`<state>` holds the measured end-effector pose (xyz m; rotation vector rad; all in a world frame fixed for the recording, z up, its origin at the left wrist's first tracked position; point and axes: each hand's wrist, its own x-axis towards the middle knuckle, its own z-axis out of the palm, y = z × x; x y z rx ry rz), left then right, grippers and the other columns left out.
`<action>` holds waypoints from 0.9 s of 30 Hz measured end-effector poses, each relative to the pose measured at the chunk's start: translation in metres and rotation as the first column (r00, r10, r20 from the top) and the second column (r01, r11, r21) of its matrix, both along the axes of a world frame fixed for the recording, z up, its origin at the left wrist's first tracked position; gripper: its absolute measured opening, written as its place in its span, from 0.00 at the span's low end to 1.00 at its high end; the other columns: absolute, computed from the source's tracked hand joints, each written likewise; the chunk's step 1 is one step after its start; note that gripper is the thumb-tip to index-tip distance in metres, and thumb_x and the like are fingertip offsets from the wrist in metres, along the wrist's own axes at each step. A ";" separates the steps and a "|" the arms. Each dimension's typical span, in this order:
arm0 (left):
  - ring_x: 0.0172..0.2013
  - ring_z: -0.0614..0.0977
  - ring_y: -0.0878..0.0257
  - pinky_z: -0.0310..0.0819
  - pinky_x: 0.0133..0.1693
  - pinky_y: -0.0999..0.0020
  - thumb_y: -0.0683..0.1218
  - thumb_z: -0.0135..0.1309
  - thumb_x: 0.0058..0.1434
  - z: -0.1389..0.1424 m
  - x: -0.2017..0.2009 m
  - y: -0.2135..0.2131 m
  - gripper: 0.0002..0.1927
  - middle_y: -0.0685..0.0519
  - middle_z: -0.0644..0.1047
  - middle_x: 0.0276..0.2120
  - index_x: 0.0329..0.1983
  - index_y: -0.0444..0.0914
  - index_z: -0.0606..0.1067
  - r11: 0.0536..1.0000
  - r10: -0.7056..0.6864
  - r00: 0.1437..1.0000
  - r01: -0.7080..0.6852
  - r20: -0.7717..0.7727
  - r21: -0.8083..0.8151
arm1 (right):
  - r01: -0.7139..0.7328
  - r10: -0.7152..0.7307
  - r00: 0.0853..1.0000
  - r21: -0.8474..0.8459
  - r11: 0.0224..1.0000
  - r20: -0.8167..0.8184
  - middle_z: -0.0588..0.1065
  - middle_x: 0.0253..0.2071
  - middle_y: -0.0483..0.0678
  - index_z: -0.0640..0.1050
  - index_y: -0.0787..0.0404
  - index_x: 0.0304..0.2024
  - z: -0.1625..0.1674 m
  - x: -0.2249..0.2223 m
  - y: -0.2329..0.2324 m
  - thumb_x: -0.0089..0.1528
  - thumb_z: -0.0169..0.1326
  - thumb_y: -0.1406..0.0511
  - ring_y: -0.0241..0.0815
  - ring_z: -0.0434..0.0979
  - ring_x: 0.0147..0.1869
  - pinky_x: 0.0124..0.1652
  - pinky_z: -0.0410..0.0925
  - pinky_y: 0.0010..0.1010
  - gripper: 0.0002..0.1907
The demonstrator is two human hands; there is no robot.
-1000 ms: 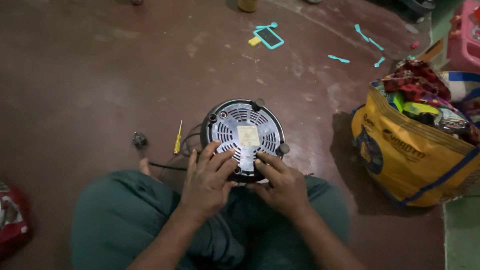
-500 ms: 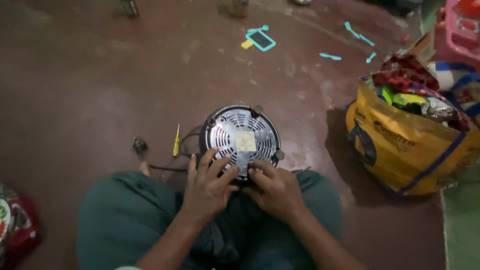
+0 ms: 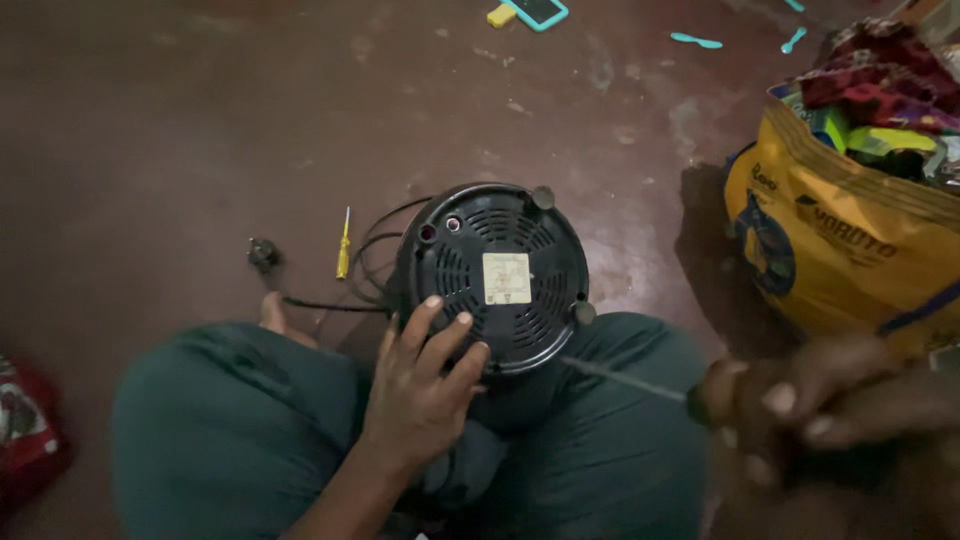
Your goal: The person uses a screwdriver to remove screws from the base of a small electric appliance, then flips it over and removes the top cover to access the interior. The person removes a white plastic component from inside the appliance.
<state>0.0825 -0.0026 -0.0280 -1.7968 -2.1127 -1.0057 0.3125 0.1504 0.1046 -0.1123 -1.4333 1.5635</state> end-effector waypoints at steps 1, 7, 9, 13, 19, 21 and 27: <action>0.68 0.63 0.44 0.63 0.59 0.32 0.47 0.65 0.50 0.000 0.000 0.000 0.24 0.49 0.70 0.60 0.52 0.43 0.77 1.000 0.006 1.000 -0.006 -0.005 -0.008 | -0.055 0.057 0.998 -0.055 0.997 0.039 0.72 0.40 0.54 0.71 0.60 0.47 0.004 0.005 -0.002 0.79 0.45 0.56 0.37 0.69 0.27 0.33 0.65 0.38 0.15; 0.68 0.63 0.42 0.63 0.57 0.35 0.47 0.65 0.51 -0.002 0.001 -0.003 0.22 0.47 0.70 0.60 0.51 0.42 0.77 0.998 0.019 1.000 -0.017 0.019 -0.057 | -0.179 0.181 0.979 -0.031 0.983 0.088 0.71 0.43 0.55 0.71 0.60 0.48 -0.017 0.005 0.005 0.72 0.50 0.61 0.41 0.70 0.31 0.34 0.64 0.38 0.09; 0.67 0.62 0.41 0.63 0.57 0.35 0.46 0.64 0.50 -0.004 0.000 -0.005 0.22 0.46 0.70 0.60 0.50 0.42 0.77 0.998 0.006 0.999 -0.003 0.040 -0.066 | -0.267 0.270 0.960 -0.046 0.963 0.075 0.72 0.45 0.55 0.72 0.61 0.48 -0.025 0.007 0.017 0.73 0.47 0.59 0.42 0.73 0.30 0.34 0.66 0.40 0.11; 0.68 0.62 0.41 0.63 0.59 0.34 0.45 0.63 0.53 -0.007 0.003 -0.005 0.21 0.47 0.69 0.61 0.51 0.41 0.77 0.997 0.040 0.999 -0.040 -0.002 -0.063 | -0.319 0.328 0.943 -0.130 0.939 0.058 0.71 0.47 0.55 0.72 0.61 0.46 -0.037 0.015 0.025 0.74 0.45 0.59 0.43 0.74 0.31 0.36 0.67 0.45 0.12; 0.68 0.60 0.40 0.63 0.60 0.34 0.45 0.62 0.53 -0.009 0.003 -0.006 0.21 0.46 0.68 0.61 0.51 0.41 0.77 0.997 0.029 0.999 -0.027 0.029 -0.073 | -0.249 0.274 0.957 -0.220 0.943 0.094 0.72 0.45 0.56 0.72 0.60 0.45 -0.044 0.024 0.014 0.73 0.47 0.62 0.44 0.71 0.32 0.37 0.66 0.49 0.08; 0.69 0.61 0.41 0.63 0.60 0.35 0.46 0.62 0.53 -0.009 0.002 -0.005 0.21 0.47 0.69 0.61 0.51 0.42 0.77 0.997 0.038 0.999 -0.036 0.033 -0.071 | -0.282 0.307 0.942 -0.179 0.943 0.136 0.73 0.44 0.55 0.71 0.59 0.46 -0.043 0.022 0.017 0.73 0.47 0.62 0.45 0.72 0.32 0.36 0.67 0.49 0.08; 0.68 0.59 0.40 0.60 0.60 0.35 0.45 0.62 0.55 -0.009 0.005 -0.003 0.19 0.45 0.68 0.60 0.51 0.43 0.77 0.991 0.031 0.998 -0.023 0.055 -0.130 | -0.410 0.423 0.898 -0.122 0.904 0.122 0.74 0.44 0.57 0.73 0.64 0.44 -0.031 0.001 0.023 0.74 0.46 0.61 0.44 0.75 0.30 0.37 0.68 0.46 0.12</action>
